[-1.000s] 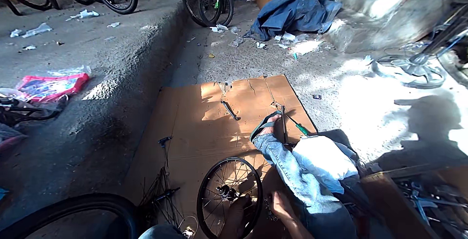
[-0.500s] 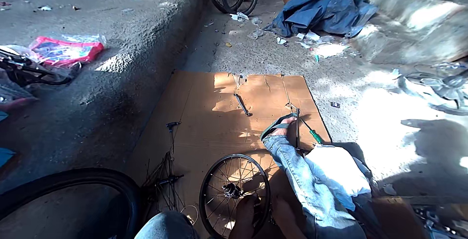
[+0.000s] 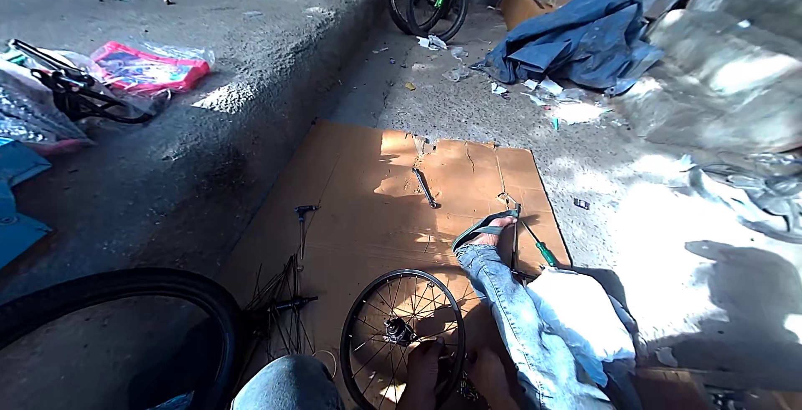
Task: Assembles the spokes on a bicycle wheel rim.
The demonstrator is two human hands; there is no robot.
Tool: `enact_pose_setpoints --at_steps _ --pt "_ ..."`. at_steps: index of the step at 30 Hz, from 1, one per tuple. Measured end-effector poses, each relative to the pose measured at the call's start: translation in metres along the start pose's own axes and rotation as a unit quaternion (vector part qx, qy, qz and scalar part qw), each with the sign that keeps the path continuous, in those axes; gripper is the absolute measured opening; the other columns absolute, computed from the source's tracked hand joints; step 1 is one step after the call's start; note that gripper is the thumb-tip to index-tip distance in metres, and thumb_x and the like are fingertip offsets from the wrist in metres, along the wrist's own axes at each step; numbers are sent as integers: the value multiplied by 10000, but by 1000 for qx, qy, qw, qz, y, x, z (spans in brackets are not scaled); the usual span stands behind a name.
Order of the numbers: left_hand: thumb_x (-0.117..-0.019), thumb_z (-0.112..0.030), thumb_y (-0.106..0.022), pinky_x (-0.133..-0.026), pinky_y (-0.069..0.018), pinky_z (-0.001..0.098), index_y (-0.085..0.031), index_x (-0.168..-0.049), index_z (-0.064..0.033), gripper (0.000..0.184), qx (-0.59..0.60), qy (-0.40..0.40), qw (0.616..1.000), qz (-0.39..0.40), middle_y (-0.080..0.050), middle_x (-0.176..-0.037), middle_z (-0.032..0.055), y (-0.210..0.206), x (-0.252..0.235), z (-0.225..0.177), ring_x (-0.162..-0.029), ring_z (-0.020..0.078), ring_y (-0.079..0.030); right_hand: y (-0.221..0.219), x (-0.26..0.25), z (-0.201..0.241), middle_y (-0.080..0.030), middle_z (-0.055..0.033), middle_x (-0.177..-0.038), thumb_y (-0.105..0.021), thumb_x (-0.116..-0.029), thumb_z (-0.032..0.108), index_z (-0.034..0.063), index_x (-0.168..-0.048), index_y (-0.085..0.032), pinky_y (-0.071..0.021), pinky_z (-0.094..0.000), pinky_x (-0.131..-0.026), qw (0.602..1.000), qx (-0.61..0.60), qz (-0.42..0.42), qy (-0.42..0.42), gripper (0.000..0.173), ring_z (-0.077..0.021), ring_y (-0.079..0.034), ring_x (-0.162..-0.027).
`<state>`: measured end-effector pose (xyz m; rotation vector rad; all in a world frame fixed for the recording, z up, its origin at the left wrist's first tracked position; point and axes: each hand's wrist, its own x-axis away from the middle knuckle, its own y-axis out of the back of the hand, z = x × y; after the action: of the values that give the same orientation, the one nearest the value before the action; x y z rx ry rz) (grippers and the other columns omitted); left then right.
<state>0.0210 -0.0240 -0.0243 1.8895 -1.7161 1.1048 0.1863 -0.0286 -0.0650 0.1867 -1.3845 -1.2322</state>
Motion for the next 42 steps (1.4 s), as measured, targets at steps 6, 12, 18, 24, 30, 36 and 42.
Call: enact_pose_setpoints --at_steps 6,12,18,24,30,36,42 --pt "-1048 -245 -616 -727 -600 393 -673 -1096 44 298 -4 -1 1000 1 -716 -931 160 -1 1 -1 -771 230 -698 14 24 -3 -744 -87 -1056 -747 -882 87 76 -1164 -729 -593 -403 -869 921 -363 -119 82 283 -181 -712 -958" --pt "-1033 -239 -643 -734 -605 415 -660 -1131 45 301 6 8 1000 5 -714 -960 177 -2 4 -3 -788 254 -706 42 61 6 -757 -116 -1051 -733 -911 12 4 -1076 -741 -657 -363 -788 875 -444 -135 139 165 -191 -757 -891" --pt "-1004 -204 -672 -754 -603 435 -654 -1158 43 291 10 21 999 31 -712 -988 193 1 5 -4 -812 271 -708 23 59 13 -770 -79 -1002 -756 -875 36 26 -1039 -766 -617 -313 -862 889 -369 -184 198 165 -124 -738 -919" --pt "-1031 -191 -634 -802 -606 450 -642 -1168 64 290 10 15 999 39 -714 -1020 208 -3 4 -2 -877 287 -718 11 56 16 -746 -117 -952 -742 -894 67 6 -1031 -759 -581 -351 -838 900 -365 -179 159 151 -161 -706 -869" --pt "-1024 -180 -642 -811 -592 424 -660 -1120 64 263 4 -17 999 42 -721 -980 184 0 -3 7 -863 253 -708 11 57 9 -743 -117 -969 -748 -884 91 14 -1027 -763 -574 -368 -852 914 -328 -164 175 163 -173 -704 -894" --pt "-1031 -188 -635 -806 -603 434 -653 -1135 66 276 9 -8 999 40 -723 -996 194 -1 -2 7 -861 267 -718 15 57 6 -743 -92 -951 -729 -888 111 33 -1025 -761 -568 -373 -852 919 -307 -144 201 161 -153 -699 -889" --pt "-1018 -169 -641 -783 -594 417 -674 -1070 56 234 1 -20 999 37 -722 -945 173 0 -5 11 -828 244 -705 17 60 6 -749 -114 -962 -726 -888 93 16 -1030 -761 -575 -383 -865 928 -284 -130 203 166 -176 -712 -895"
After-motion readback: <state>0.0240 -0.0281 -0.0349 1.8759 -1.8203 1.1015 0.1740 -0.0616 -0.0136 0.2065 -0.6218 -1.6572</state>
